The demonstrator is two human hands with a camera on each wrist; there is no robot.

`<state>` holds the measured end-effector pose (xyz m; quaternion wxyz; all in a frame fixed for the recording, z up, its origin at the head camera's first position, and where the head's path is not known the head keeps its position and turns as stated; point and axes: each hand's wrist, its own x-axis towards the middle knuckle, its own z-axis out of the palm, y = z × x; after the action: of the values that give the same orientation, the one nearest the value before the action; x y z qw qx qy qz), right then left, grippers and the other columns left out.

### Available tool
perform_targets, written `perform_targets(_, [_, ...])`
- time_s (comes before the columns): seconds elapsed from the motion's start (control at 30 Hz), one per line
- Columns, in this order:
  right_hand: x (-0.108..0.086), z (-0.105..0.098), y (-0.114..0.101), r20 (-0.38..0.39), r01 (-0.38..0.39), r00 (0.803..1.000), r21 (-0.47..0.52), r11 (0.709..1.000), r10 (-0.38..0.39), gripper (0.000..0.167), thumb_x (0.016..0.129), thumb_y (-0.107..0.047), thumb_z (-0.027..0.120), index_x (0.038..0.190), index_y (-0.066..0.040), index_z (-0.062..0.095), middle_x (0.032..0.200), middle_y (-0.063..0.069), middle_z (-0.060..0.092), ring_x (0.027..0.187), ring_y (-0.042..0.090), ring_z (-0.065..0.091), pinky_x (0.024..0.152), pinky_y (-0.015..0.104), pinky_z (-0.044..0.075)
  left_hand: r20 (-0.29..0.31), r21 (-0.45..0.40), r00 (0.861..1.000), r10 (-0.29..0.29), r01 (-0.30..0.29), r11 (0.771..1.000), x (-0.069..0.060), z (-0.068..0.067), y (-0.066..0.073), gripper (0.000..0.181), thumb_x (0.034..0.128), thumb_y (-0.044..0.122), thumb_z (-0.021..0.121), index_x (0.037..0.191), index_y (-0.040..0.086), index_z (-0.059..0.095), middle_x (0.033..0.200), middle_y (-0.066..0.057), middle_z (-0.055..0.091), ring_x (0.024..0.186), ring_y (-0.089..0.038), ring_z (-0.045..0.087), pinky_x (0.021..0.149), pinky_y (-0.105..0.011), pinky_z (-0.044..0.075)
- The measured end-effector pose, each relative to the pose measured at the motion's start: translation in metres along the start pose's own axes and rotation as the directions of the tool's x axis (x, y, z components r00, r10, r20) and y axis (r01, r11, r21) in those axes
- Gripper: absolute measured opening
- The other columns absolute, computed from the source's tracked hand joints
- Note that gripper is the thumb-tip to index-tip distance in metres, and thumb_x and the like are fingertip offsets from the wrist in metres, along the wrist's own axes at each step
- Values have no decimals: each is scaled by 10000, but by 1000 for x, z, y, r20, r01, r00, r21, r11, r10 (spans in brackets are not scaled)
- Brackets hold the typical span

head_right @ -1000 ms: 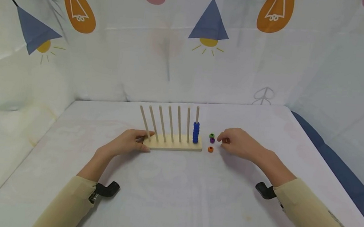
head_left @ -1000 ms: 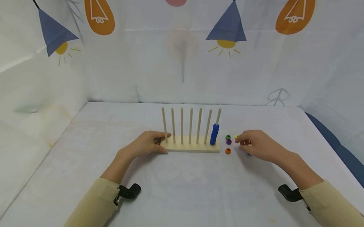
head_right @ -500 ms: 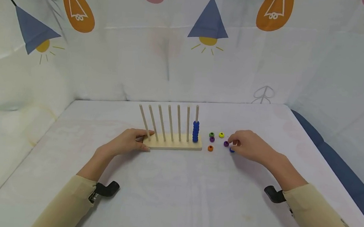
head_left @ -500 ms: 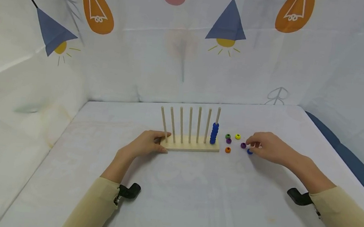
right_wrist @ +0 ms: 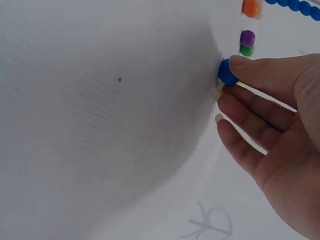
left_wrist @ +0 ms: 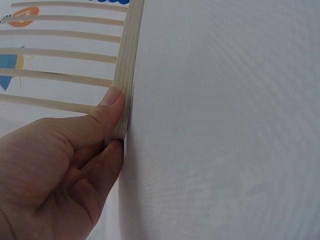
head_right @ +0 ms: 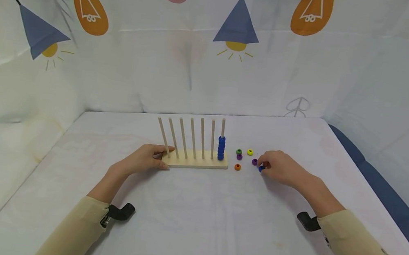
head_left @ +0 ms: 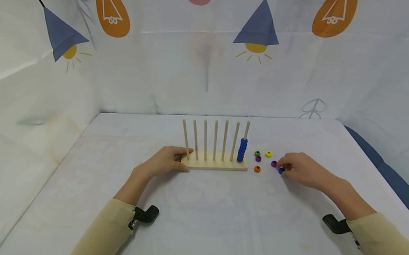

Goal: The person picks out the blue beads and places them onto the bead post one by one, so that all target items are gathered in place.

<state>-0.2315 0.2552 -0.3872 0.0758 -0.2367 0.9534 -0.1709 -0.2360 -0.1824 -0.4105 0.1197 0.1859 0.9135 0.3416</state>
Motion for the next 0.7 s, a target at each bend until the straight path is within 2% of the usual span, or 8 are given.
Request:
perform_targets(0.27, [3, 2, -1, 42, -25, 999, 28, 999, 23, 223, 878, -53, 713, 1097, -27, 740, 1032, 80, 714, 904, 183, 613, 828, 419, 577, -3, -4, 1000, -11, 11, 1000, 1, 0, -1, 649, 849, 263, 790, 1437, 147, 543, 1511, -15, 507, 1474, -238, 366, 1194, -456, 338])
perform_targets(0.7, [7, 3, -2, 48, -2, 999, -2, 1000, 2, 199, 880, -68, 719, 1074, -32, 750, 1045, 87, 721, 950, 211, 646, 851, 445, 577, 1, -11, 1000, -24, 24, 1000, 0, 0, 0, 647, 857, 250, 785, 1444, 146, 534, 1517, -10, 501, 1474, -234, 365, 1192, -445, 345])
